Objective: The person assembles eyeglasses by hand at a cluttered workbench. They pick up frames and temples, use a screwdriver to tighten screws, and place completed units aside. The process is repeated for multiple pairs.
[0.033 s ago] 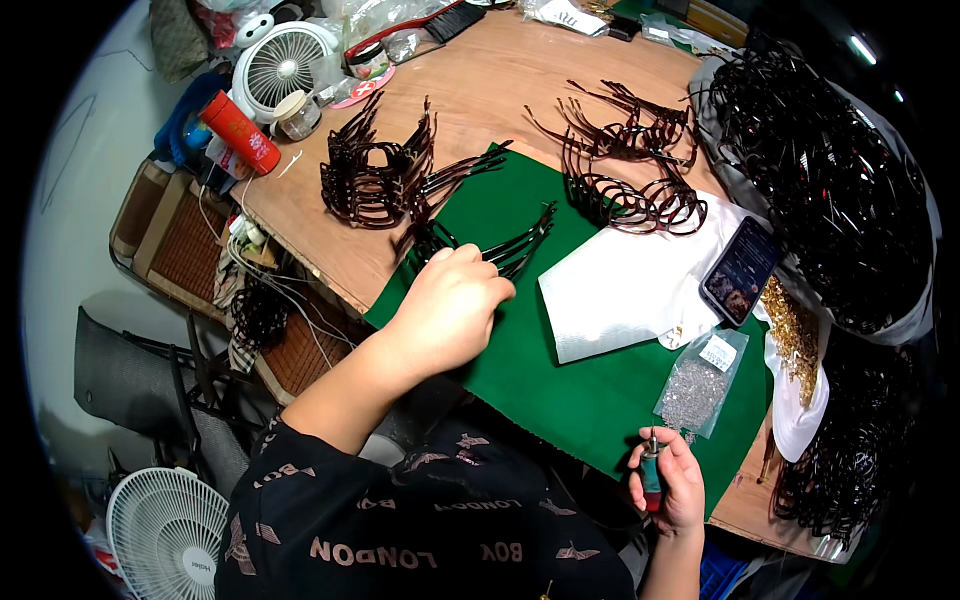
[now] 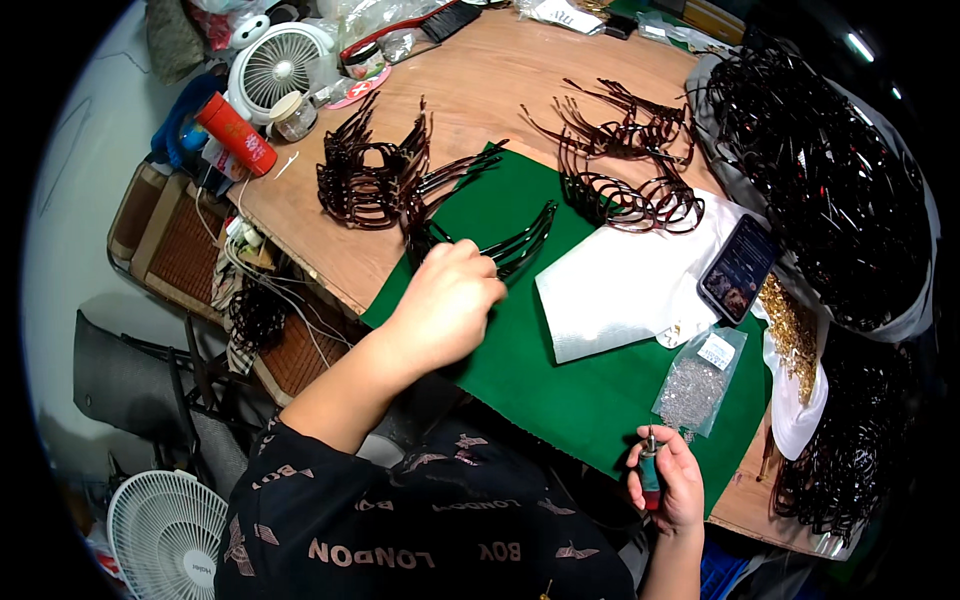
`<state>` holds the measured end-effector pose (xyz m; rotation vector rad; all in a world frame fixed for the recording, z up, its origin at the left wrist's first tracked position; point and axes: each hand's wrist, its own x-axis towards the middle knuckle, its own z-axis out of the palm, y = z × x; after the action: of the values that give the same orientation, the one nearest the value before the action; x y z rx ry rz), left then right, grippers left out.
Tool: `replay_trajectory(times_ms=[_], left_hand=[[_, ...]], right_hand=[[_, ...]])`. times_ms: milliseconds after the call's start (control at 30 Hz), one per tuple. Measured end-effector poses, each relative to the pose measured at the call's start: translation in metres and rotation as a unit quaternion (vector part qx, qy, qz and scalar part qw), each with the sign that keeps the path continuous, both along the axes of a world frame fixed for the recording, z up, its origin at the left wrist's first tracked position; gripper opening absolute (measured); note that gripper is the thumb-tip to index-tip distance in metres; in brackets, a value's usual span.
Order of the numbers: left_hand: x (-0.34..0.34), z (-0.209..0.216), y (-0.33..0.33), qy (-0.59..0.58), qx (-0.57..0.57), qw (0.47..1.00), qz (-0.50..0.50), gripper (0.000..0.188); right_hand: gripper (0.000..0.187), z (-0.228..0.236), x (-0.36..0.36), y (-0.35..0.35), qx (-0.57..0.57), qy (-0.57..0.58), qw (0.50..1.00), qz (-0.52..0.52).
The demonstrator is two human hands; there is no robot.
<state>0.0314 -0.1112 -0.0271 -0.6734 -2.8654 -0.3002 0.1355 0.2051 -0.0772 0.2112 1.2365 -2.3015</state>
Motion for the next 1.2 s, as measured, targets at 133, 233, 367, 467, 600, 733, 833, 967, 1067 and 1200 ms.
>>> replay_trajectory(times_ms=[133, 233, 367, 467, 600, 733, 833, 967, 1067, 1200], left_hand=[[-0.009, -0.011, -0.01, 0.022, -0.016, 0.999, -0.025, 0.006], [-0.028, -0.002, 0.014, 0.074, 0.018, 0.996, -0.04, 0.021], [-0.087, -0.005, 0.071, 0.126, 0.125, 0.982, -0.062, 0.035], [-0.127, -0.03, 0.1, 0.148, 0.064, 0.987, 0.01, 0.029], [-0.12, -0.022, 0.085, 0.101, 0.112, 0.989, 0.001, 0.016], [-0.065, 0.022, 0.068, -0.138, 0.375, 0.906, -0.135, 0.011], [-0.023, 0.04, 0.048, -0.084, 0.452, 0.876, -0.146, 0.017], [-0.001, 0.039, 0.034, -0.012, 0.481, 0.874, -0.065, 0.034], [0.007, 0.03, 0.01, -0.039, 0.562, 0.824, -0.055, 0.034], [-0.004, 0.027, 0.017, -0.153, 0.642, 0.708, -0.251, 0.044]], right_hand=[[0.033, -0.001, -0.002, -0.003, -0.004, -0.015, 1.0, 0.007], [0.032, 0.001, -0.002, -0.003, -0.008, -0.008, 1.0, 0.0], [0.042, 0.005, 0.001, -0.002, 0.068, 0.027, 0.997, 0.014], [0.036, 0.007, 0.01, 0.006, 0.128, 0.074, 0.989, -0.013], [0.03, 0.042, 0.016, 0.008, 0.527, 0.227, 0.818, 0.025], [0.026, 0.04, 0.025, 0.012, 0.656, 0.204, 0.725, 0.047], [0.027, 0.036, 0.016, 0.005, 0.678, 0.218, 0.699, 0.068], [0.027, 0.032, 0.006, -0.002, 0.695, 0.239, 0.674, 0.08], [0.027, 0.039, 0.007, -0.003, 0.683, 0.235, 0.683, 0.107], [0.031, 0.039, 0.013, -0.002, 0.668, 0.241, 0.697, 0.101]])
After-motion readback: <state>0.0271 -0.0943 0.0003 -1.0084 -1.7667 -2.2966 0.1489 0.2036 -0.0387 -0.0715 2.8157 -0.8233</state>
